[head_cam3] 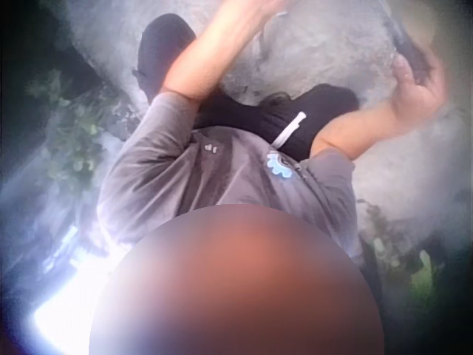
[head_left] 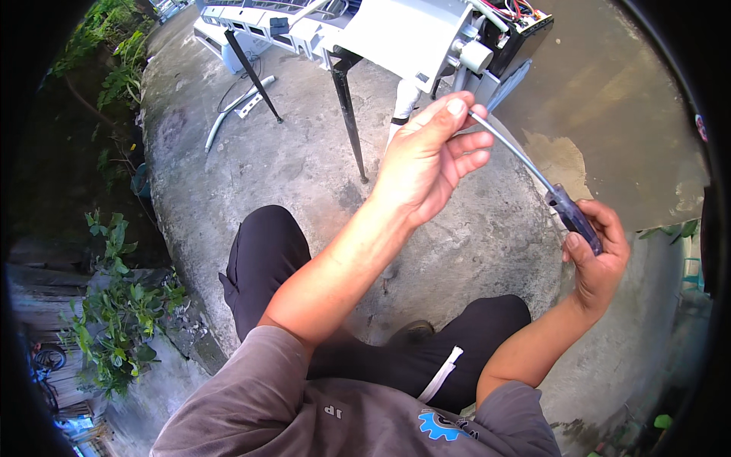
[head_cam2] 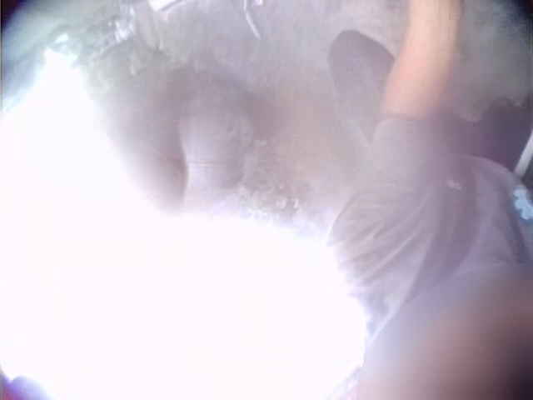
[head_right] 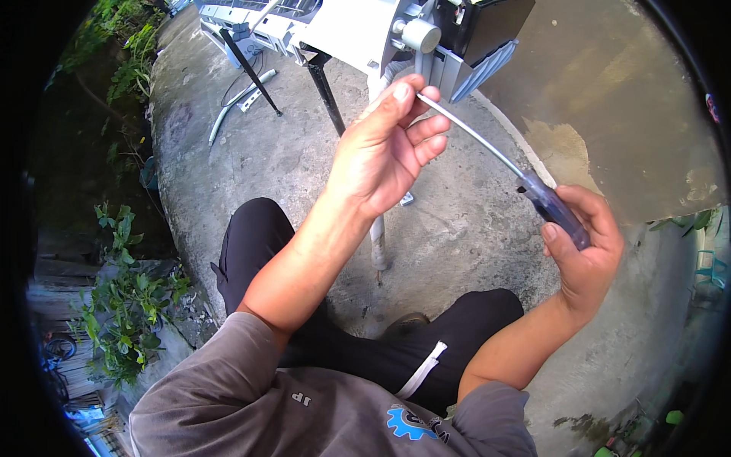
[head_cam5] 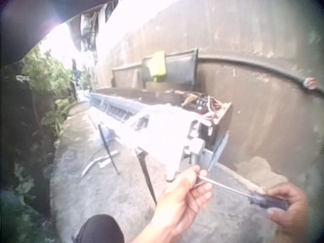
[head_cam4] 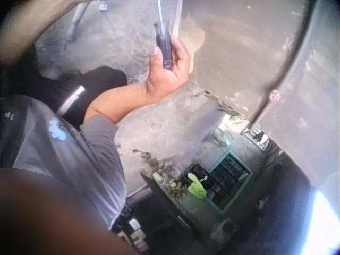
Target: The person uses a screwdriver to tighten screws on the internal wiring and components of a disassembled air conditioner unit. They work on multiple connection points and then secure a white plastic cover over the wiring area.
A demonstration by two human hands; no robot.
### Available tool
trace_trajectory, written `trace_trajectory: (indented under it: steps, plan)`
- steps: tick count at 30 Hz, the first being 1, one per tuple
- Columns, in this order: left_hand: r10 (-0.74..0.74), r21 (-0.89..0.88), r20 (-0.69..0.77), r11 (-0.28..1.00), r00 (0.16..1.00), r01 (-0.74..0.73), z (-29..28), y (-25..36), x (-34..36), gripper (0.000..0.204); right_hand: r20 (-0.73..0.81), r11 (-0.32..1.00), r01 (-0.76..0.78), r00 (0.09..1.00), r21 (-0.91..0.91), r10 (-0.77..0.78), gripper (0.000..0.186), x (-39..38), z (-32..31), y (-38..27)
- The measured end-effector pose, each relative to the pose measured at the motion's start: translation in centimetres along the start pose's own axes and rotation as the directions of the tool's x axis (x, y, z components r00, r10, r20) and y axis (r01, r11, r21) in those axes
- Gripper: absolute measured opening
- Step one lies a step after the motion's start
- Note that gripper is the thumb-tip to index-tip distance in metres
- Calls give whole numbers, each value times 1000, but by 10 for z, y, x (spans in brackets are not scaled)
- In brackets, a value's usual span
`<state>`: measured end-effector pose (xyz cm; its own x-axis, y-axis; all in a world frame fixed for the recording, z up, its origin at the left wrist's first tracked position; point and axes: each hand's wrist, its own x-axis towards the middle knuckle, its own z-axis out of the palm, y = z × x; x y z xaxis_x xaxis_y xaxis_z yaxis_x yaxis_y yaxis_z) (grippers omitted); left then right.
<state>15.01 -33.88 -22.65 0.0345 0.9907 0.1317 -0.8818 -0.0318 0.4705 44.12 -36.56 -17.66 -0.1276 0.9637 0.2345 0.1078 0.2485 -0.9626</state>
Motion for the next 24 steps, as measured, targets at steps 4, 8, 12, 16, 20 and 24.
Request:
trace_trajectory:
  steps: [4, 8, 12, 16, 20, 24]
  plan:
    - [15, 7, -12, 1000, 1000, -15, 18, -2, 7, 30, -51, 968, 165, 983, -187, -177, 44, -12, 2, -10]
    - [53, 54, -15, 997, 998, -52, 24, 6, 10, 28, -28, 940, 256, 963, -225, -269, 41, -9, 12, -12]
    - [54, 94, -34, 994, 998, -51, 30, 8, 16, 29, -38, 943, 265, 960, -203, -278, 42, -6, 17, -13]
    - [77, 149, -37, 986, 996, -70, 33, 11, 20, 29, -29, 948, 249, 965, -200, -259, 42, -5, 19, -12]
    - [85, 119, -52, 990, 995, -78, 35, 12, 19, 26, 1, 947, 248, 967, -204, -254, 40, -3, 19, -10]
    - [94, 102, -56, 991, 994, -88, 36, 11, 18, 25, -8, 943, 260, 964, -206, -267, 39, 0, 21, -8]
